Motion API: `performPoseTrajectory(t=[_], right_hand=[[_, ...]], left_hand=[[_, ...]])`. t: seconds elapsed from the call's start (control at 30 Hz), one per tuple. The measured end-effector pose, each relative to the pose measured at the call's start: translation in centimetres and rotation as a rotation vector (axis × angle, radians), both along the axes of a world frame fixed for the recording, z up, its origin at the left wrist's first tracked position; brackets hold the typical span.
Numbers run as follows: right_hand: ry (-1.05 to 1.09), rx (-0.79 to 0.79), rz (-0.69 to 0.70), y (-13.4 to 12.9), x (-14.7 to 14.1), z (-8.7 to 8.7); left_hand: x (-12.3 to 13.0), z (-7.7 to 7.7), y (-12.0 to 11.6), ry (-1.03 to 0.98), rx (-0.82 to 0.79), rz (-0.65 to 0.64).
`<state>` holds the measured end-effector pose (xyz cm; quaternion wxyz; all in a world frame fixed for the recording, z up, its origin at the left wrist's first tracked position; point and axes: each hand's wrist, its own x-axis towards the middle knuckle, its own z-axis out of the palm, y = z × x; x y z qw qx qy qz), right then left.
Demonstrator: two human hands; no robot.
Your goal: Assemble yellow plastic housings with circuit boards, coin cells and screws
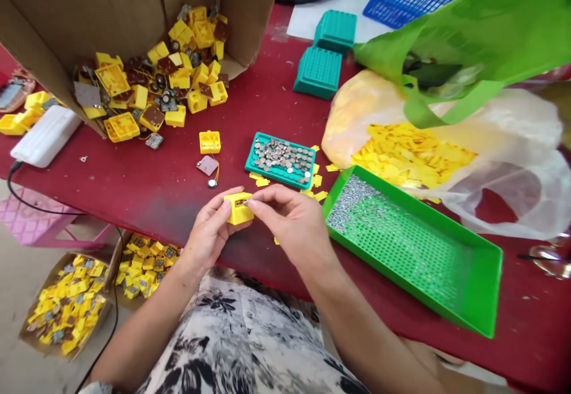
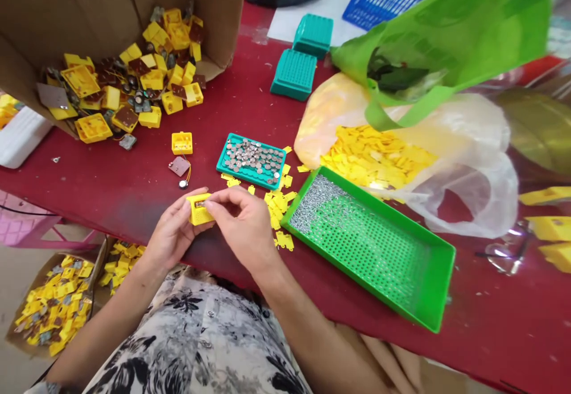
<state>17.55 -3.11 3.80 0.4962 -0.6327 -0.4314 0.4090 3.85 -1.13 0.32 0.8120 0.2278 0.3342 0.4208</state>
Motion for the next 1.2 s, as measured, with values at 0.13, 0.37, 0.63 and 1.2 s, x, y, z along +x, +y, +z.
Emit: performPoseTrajectory(t=[0.13, 0.37, 0.63, 1.2], right_hand=[[0.037, -0.014, -0.018, 0.1, -1.0, -0.9], [0.037, -0.044, -0.017, -0.1, -1.2, -0.8], [0.016, -0.061, 0.055, 0.4, -0.6, -0.9], [0.025, -0.084, 0.084, -2.1, 0.6, -0.8]], left_hand=[[0.0, 0.0, -0.1, -0.004, -0.001, 0.006], [0.1, 0.2, -0.2, 0.006, 0.026, 0.004], [0.0, 0.2, -0.3, 0.004, 0.064, -0.007], [-0.3, 2.1, -0.5, 0.122, 0.112, 0.059]])
